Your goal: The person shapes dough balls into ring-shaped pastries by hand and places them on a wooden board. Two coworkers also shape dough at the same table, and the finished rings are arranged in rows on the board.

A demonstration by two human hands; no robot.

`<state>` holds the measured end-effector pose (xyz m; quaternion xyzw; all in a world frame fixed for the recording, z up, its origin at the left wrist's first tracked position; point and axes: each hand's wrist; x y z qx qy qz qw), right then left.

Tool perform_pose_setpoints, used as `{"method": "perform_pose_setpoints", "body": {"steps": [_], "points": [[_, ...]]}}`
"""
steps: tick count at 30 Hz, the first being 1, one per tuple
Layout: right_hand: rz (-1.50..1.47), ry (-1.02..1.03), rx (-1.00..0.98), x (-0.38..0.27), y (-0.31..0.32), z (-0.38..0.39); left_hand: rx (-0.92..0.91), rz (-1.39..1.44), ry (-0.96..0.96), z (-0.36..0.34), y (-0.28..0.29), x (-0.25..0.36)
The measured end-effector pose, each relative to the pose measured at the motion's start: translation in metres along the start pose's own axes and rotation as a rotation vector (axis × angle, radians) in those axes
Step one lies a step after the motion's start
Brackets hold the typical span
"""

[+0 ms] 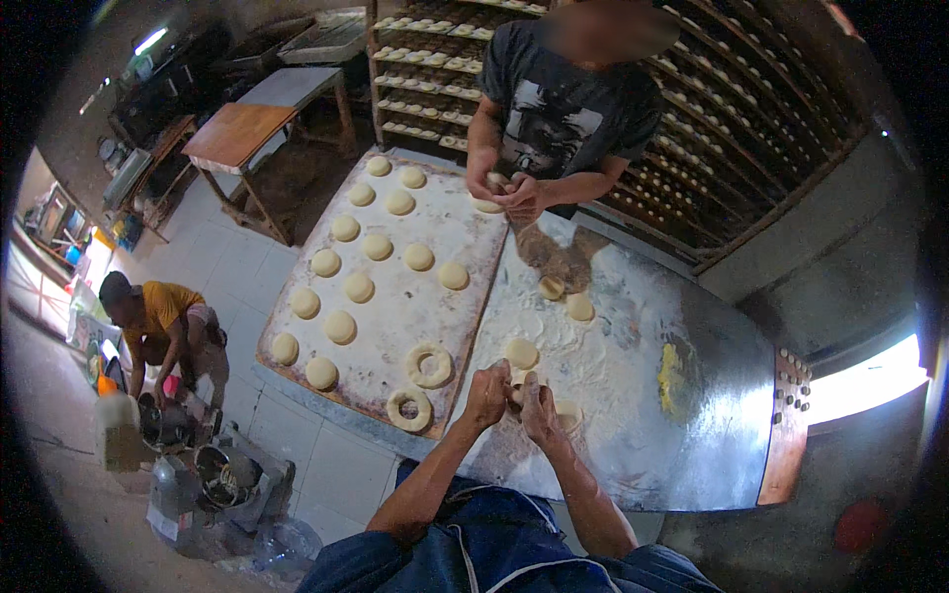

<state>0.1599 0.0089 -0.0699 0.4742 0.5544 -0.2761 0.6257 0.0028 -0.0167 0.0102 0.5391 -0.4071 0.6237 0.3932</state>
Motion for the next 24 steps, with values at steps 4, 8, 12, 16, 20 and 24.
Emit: {"method": "perform_pose_setpoints", "body": {"steps": [4,8,12,16,20,24], "points": [[0.022,0.013,-0.045,0.0,-0.028,-0.01,-0.249,1.158,0.096,-0.018,0.027,-0.039],[0.135,-0.116,-0.14,-0.044,-0.043,-0.035,-0.129,-0.677,-0.425,-0.024,0.06,-0.017],[-0.02,0.009,0.114,-0.08,-0.083,-0.045,-0.036,0.188,0.038,-0.04,0.085,-0.038],[-0.575,-0.061,0.005,-0.014,-0.085,-0.056,-0.041,-0.561,-0.342,-0.048,0.097,-0.006],[-0.297,-0.002,-0.126,-0.127,-0.075,-0.106,0.099,-0.128,0.026,-0.077,0.128,0.012],[0.25,-0.168,0.003,-0.133,-0.086,-0.142,0.284,-0.565,0.026,-0.128,0.12,0.013]]}}
Point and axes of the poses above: each hand's wrist, its own z-axis away from the middle knuckle, its own y-axis out of the back of the hand, x = y × z, and after that the axes turned 9 degrees about -z, right-handed
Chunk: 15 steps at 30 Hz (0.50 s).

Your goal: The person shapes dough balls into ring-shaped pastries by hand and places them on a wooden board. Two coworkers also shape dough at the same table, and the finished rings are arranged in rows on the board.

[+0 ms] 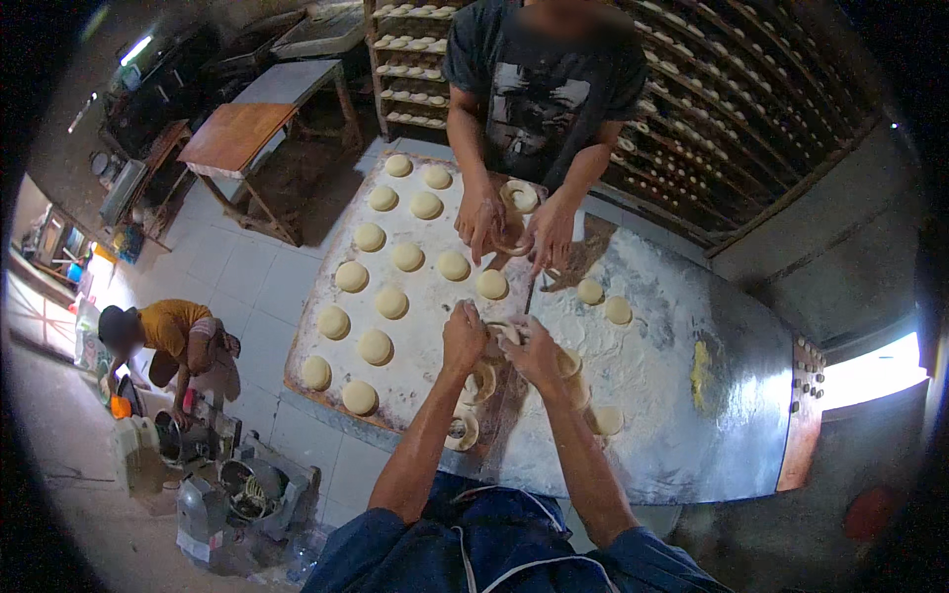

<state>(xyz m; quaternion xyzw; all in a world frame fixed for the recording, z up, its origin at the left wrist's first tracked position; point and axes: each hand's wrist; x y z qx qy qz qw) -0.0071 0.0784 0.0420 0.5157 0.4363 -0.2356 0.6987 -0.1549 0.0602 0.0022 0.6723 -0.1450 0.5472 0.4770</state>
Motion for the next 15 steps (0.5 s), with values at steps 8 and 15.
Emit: {"method": "perform_pose_setpoints", "body": {"steps": [8,15], "points": [[0.201,-0.01,0.039,0.02,-0.014,0.019,0.088,-0.32,-0.451,0.012,0.003,-0.013],[0.252,0.424,-0.215,-0.025,-0.088,0.006,0.194,-0.436,-0.153,0.078,0.096,-0.037]]}}
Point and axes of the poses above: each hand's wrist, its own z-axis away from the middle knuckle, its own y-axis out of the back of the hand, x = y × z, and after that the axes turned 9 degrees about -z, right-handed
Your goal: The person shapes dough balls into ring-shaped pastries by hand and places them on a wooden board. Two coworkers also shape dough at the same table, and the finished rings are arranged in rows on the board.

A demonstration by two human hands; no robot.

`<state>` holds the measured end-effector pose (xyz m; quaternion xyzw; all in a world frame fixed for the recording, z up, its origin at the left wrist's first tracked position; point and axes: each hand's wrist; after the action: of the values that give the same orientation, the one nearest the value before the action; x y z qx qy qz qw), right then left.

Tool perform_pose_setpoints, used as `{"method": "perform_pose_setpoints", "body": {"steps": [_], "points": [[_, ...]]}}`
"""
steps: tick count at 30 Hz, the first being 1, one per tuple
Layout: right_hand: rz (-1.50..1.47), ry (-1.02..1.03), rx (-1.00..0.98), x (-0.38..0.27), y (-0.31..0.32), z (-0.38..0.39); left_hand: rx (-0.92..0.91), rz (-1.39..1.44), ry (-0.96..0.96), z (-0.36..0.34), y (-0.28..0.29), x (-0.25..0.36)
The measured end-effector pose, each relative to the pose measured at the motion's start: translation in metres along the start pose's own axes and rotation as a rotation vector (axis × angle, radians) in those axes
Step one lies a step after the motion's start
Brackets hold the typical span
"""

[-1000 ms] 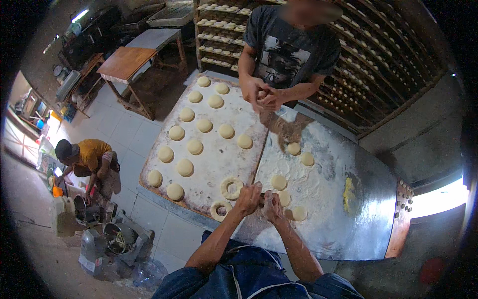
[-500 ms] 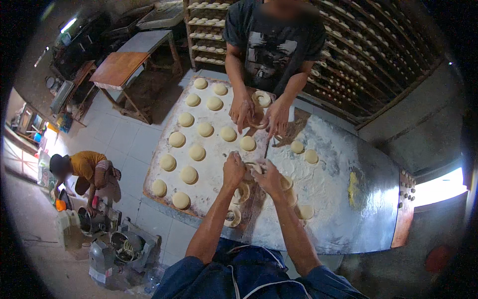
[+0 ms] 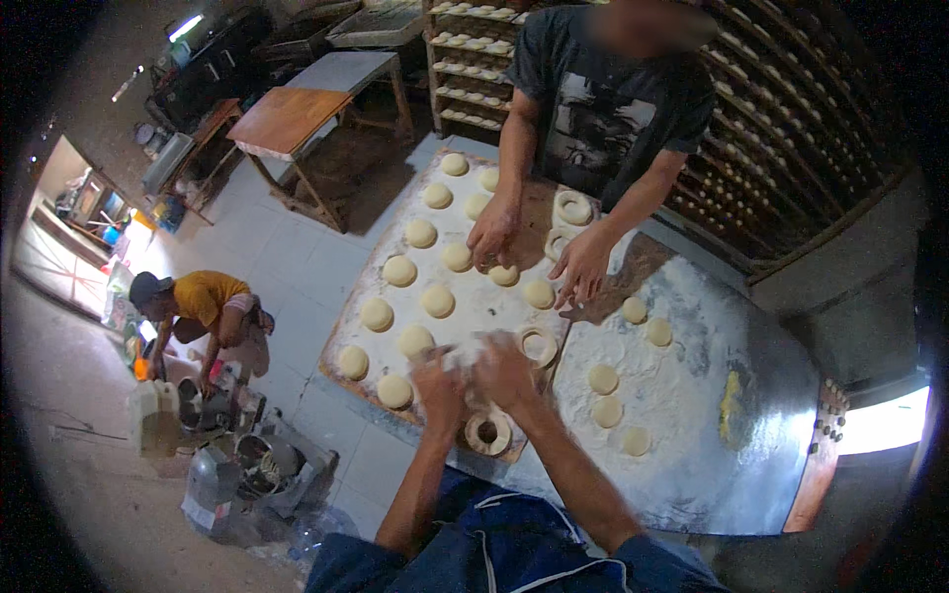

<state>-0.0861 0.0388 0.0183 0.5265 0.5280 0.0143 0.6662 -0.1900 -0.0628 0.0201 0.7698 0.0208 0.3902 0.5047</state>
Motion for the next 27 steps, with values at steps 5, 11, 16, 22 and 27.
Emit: {"method": "perform_pose_setpoints", "body": {"steps": [5,11,16,22,27], "points": [[0.064,0.372,0.094,-0.056,-0.06,-0.043,0.203,-0.303,0.101,0.034,0.044,-0.071],[-0.286,0.0,-0.192,-0.064,-0.063,-0.054,-0.144,-0.105,0.193,0.032,0.058,-0.08],[-0.797,-0.006,-0.066,-0.03,-0.007,0.028,-0.122,-0.014,0.078,0.06,0.063,0.014],[-0.254,-0.418,0.34,0.084,0.144,0.213,-0.688,0.244,-0.227,0.112,-0.04,0.116],[-0.184,-0.729,0.429,0.148,0.214,0.277,-0.483,0.225,-0.752,0.147,-0.07,0.206]]}}
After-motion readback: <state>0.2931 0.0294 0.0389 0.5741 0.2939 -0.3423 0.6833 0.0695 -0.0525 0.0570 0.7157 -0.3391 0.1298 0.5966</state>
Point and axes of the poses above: each hand's wrist, its own z-axis away from the middle knuckle, its own y-axis out of the back of the hand, x = y × z, and after that the axes turned 9 degrees about -z, right-handed
